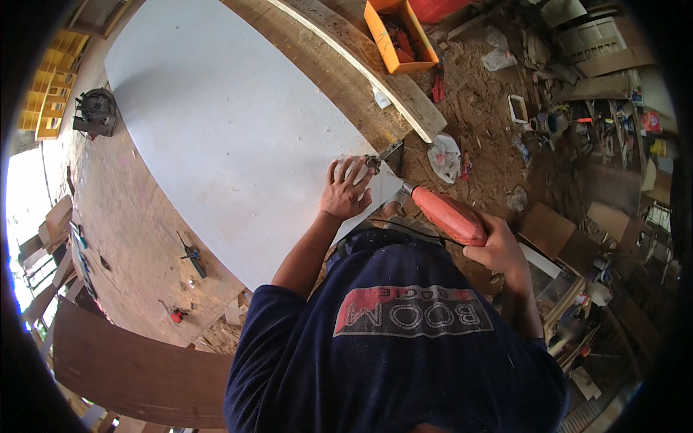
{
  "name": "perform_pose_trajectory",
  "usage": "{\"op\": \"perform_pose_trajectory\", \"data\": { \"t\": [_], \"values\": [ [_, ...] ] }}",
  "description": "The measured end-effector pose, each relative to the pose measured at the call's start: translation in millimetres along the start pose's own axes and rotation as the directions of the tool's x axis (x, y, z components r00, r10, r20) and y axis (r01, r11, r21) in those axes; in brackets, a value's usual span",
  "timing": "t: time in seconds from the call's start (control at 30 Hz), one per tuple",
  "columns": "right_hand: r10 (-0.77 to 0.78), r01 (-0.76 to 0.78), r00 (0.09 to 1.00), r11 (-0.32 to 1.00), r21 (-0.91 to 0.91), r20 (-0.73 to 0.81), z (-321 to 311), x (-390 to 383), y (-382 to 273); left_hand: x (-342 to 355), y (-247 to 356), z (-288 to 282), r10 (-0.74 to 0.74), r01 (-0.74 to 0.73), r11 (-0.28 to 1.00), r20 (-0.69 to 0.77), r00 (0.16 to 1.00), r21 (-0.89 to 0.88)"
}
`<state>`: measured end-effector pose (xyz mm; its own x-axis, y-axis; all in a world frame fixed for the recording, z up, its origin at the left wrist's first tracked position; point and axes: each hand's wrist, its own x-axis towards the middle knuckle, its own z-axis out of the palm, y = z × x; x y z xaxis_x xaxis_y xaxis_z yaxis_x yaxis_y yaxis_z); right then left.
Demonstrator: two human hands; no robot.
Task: The person attaches a metal hinge to a white panel using a drill and then mounts the panel as a door onto a wooden cabinet frame by securing the hinge screws.
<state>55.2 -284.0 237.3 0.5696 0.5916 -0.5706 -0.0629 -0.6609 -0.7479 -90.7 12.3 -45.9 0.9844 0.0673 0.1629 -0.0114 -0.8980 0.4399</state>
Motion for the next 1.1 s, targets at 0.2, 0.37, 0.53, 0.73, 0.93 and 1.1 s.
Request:
{"op": "perform_pose_trajectory", "data": {
  "t": [0.2, 0.37, 0.53, 0.73, 0.93, 1.1],
  "values": [
    [-0.009, 0.009, 1.000, 1.000, -0.019, -0.007, -2.6, -0.6, 6.4, 0.3, 0.0, 0.3, -0.003, 0.003, 1.000, -0.005, 1.000, -0.001],
    [0.028, -0.028, 1.000, 0.997, -0.075, 0.000, -4.2, -1.2, 11.9, 0.0, 0.4, 1.0, -0.008, 0.008, 1.000, 0.002, 1.000, 0.011],
    [0.011, -0.011, 1.000, 0.999, -0.030, 0.014, -3.8, 0.3, 10.8, -0.2, -0.2, 1.9, -0.011, 0.011, 1.000, 0.005, 1.000, 0.005],
    [-0.015, 0.015, 1.000, 0.999, -0.029, -0.004, -2.4, 1.0, 13.4, 0.8, 1.4, -0.2, -0.001, 0.001, 1.000, -0.010, 1.000, -0.005],
    [-0.029, 0.028, 0.999, 1.000, -0.007, -0.018, -1.6, 0.9, 17.8, 1.6, 1.3, -0.9, 0.006, -0.007, 1.000, -0.032, 0.999, -0.010],
    [-0.020, 0.020, 0.999, 1.000, -0.021, -0.032, -0.8, 1.3, 21.2, 1.6, 0.8, 0.4, 0.002, -0.003, 1.000, -0.027, 1.000, -0.008]
  ]
}}
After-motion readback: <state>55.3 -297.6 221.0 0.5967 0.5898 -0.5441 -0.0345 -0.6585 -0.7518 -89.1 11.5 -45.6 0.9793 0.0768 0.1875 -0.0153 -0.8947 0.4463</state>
